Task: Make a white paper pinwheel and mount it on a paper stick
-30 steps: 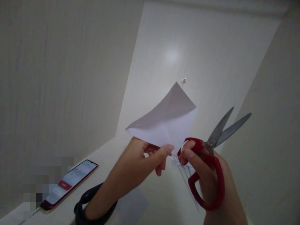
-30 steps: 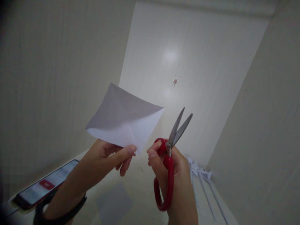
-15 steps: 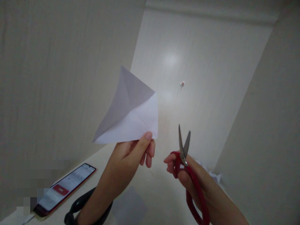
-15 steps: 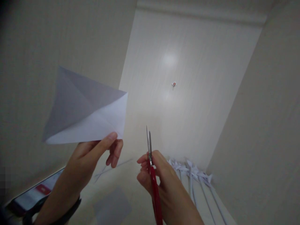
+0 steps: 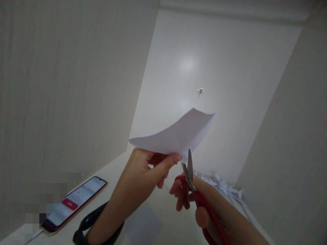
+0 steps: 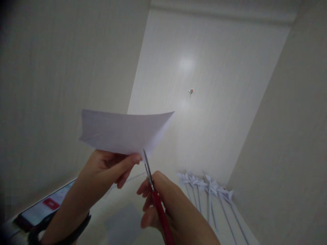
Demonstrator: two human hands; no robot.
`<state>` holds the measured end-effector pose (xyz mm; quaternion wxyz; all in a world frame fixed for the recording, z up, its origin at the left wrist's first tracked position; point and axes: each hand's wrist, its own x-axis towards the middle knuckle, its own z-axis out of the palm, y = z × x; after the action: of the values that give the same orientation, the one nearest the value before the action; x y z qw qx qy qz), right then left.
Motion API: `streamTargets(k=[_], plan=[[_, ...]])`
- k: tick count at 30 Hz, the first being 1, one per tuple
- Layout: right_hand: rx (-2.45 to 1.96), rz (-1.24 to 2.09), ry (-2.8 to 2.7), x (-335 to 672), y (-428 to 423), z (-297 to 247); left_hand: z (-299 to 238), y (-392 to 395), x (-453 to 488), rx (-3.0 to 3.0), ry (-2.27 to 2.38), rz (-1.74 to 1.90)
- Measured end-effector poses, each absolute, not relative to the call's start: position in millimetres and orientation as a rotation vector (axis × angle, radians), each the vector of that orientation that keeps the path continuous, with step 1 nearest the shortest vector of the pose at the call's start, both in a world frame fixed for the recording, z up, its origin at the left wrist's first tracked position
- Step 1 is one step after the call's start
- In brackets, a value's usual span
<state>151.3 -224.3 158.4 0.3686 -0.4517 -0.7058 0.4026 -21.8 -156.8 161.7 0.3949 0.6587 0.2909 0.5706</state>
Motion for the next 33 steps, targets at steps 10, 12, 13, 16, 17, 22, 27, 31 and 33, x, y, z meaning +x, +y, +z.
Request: streamTargets(k=[10, 12, 13, 16, 17, 22, 27, 31, 33], plan=[[-1.116, 0.994, -1.850, 146.6, -208.1, 156.8, 166.3, -157.7, -22.6, 1.752, 0.758, 1.408], [-1.068, 1.005, -1.879, 148.4, -204.9, 153.2, 166.9, -158.3, -22.5, 1.757, 0.756, 1.401], [-1.051, 0.991, -1.885, 149.2, -204.6, 151.9, 167.2, -158.6, -22.6, 1.758, 0.757, 1.397], [-1.023, 0.950, -1.906, 148.8, -208.9, 153.1, 167.4, -159.4, -22.3, 1.756, 0.749, 1.396], [-1.062, 0.933, -1.891, 147.5, -211.0, 155.1, 167.1, -159.6, -21.9, 1.761, 0.751, 1.399], [-1.054, 0.892, -1.884, 138.6, -208.3, 162.8, 160.3, -162.1, -18.7, 1.908, 0.903, 1.446], [-0.975, 0.760, -1.922, 136.1, -205.7, 165.7, 155.1, -166.0, -18.6, 2.083, 0.945, 1.502], [-1.107, 0.587, -1.931, 133.5, -219.8, 170.1, 152.3, -166.6, -23.5, 2.194, 0.970, 1.451], [-1.137, 0.538, -1.947, 132.2, -224.0, 171.4, 148.5, -165.0, -26.4, 2.305, 1.008, 1.443]])
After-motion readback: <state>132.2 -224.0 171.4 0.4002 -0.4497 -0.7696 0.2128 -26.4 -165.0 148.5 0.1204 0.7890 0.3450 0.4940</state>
